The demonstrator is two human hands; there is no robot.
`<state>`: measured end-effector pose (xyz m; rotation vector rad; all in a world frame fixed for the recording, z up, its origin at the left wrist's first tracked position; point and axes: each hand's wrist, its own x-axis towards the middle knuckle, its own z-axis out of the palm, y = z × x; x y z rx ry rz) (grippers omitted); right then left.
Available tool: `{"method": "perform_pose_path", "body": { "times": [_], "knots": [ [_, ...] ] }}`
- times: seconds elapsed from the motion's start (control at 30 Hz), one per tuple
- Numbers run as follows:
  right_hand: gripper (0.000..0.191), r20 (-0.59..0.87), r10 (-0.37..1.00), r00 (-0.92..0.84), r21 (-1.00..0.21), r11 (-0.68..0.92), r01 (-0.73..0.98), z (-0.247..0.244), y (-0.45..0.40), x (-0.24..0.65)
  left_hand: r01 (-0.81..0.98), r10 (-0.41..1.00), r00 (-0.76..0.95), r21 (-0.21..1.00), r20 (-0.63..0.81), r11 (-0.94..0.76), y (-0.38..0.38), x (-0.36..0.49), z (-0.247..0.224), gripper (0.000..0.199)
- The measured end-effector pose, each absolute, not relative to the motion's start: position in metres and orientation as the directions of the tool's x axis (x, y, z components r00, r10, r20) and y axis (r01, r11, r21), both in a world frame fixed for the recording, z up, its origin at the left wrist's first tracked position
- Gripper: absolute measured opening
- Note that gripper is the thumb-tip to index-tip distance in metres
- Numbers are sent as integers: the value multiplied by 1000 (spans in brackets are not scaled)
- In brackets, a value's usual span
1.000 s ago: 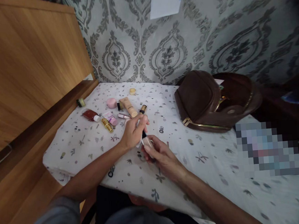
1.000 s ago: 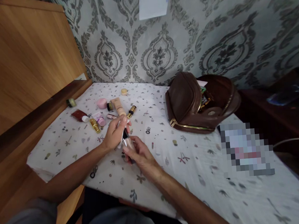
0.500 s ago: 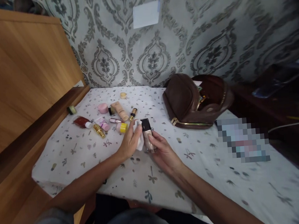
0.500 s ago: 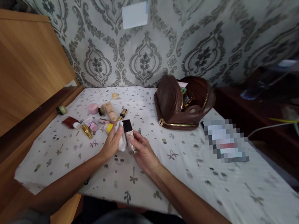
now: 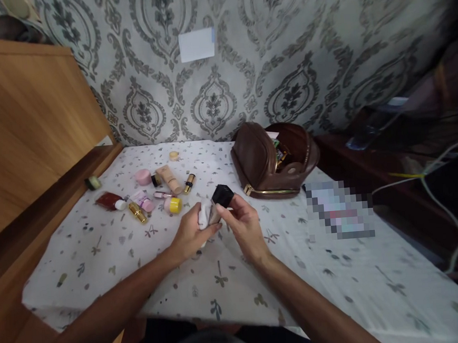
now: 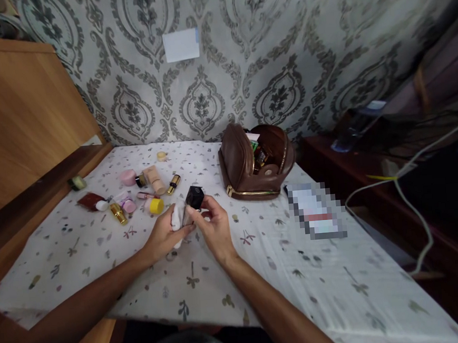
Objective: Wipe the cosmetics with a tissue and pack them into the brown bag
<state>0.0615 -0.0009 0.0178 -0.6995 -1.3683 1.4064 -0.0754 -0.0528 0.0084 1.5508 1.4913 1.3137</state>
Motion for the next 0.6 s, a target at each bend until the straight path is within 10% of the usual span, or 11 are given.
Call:
{"method": "perform_pose_path", "body": {
  "times": [0.6],
  "knots": [
    [31, 80, 790, -608, -968, 207, 141, 50, 19, 121, 720, 967, -46, 679, 250, -142, -57, -67, 7, 15]
  ]
}}
